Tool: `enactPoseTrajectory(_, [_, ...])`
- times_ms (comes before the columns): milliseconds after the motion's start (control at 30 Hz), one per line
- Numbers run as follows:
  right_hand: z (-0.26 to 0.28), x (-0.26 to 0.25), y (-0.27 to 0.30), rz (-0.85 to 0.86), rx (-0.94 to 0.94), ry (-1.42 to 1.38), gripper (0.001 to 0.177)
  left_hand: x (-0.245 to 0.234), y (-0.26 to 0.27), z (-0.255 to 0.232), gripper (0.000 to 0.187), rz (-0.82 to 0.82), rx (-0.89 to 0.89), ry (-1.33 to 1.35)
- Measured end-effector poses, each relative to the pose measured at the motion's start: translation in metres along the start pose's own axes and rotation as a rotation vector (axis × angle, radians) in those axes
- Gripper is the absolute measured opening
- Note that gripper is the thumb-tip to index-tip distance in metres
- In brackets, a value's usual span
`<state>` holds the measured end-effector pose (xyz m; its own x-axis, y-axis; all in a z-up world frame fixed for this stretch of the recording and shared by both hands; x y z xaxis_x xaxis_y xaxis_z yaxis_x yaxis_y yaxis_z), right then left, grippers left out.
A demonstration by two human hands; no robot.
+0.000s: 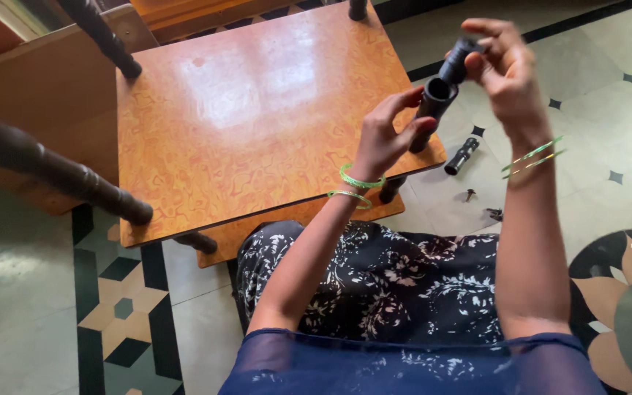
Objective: The person assembles a small wooden table by inserting cylindrical legs into the tabletop and securing them with screws. They handle the tabletop, legs, and screws, then flip the table upright and tighten the screws by hand.
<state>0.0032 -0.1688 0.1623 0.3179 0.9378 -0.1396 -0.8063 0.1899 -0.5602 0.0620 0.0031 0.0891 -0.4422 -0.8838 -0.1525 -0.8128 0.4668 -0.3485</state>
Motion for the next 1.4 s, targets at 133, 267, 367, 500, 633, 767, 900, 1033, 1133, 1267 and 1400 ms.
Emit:
enactPoseTrajectory(133, [-0.004,0.001,0.010,0.035,0.033,0.016,0.030,0.016,-0.001,0.014,0.057,0.006,-0.102,0.032])
enactPoseTrajectory(267, [-0.003,0.006,0.010,0.081,0.050,0.001,0.032,0.023,-0.003,0.019,0.055,0.003,-0.152,0.064])
enactPoseTrajectory(367, [0.000,0.007,0.011,0.106,0.042,0.071,0.036,0.027,-0.003,0.020,0.052,0.010,-0.161,0.088])
enactPoseTrajectory(500, [0.006,0.008,0.012,0.092,0.021,0.173,0.038,0.028,-0.004,0.024,0.049,0.011,-0.183,0.092])
enactPoseTrajectory(633, [0.019,0.012,0.007,0.101,-0.063,0.363,0.034,0.027,-0.003,0.023,0.047,0.009,-0.162,0.097])
enactPoseTrajectory(767, [0.031,0.017,0.003,0.085,-0.075,0.592,0.037,0.027,-0.004,0.018,0.046,-0.010,-0.125,0.073])
enactPoseTrajectory(900, [0.043,0.024,0.000,0.133,-0.160,0.525,0.039,0.025,-0.002,0.016,0.046,-0.025,-0.130,0.050])
enactPoseTrajectory(1033, [0.036,0.024,0.001,0.119,-0.032,0.315,0.039,0.024,-0.002,0.014,0.047,-0.033,-0.136,0.051])
enactPoseTrajectory(1133, [0.039,0.026,-0.001,0.118,-0.113,0.470,0.037,0.025,-0.002,0.014,0.048,-0.034,-0.142,0.047])
enactPoseTrajectory(1267, [0.041,0.025,-0.002,0.095,-0.063,0.393,0.036,0.025,-0.001,0.015,0.049,-0.028,-0.147,0.054])
enactPoseTrajectory(1400, [0.045,0.029,-0.001,0.140,-0.071,0.351,0.036,0.024,-0.001,0.014,0.048,-0.037,-0.127,0.046])
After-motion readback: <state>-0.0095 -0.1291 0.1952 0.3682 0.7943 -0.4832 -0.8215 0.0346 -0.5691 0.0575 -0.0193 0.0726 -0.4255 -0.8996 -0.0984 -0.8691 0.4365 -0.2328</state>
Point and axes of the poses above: each hand's wrist, its own y-axis away from the middle knuckle, its own x-axis out of the palm, z = x × y, the point moved 7 cm from there along -y, towards the middle knuckle, and after that the axes turned 15 degrees about -x, right-handed, at the moved point
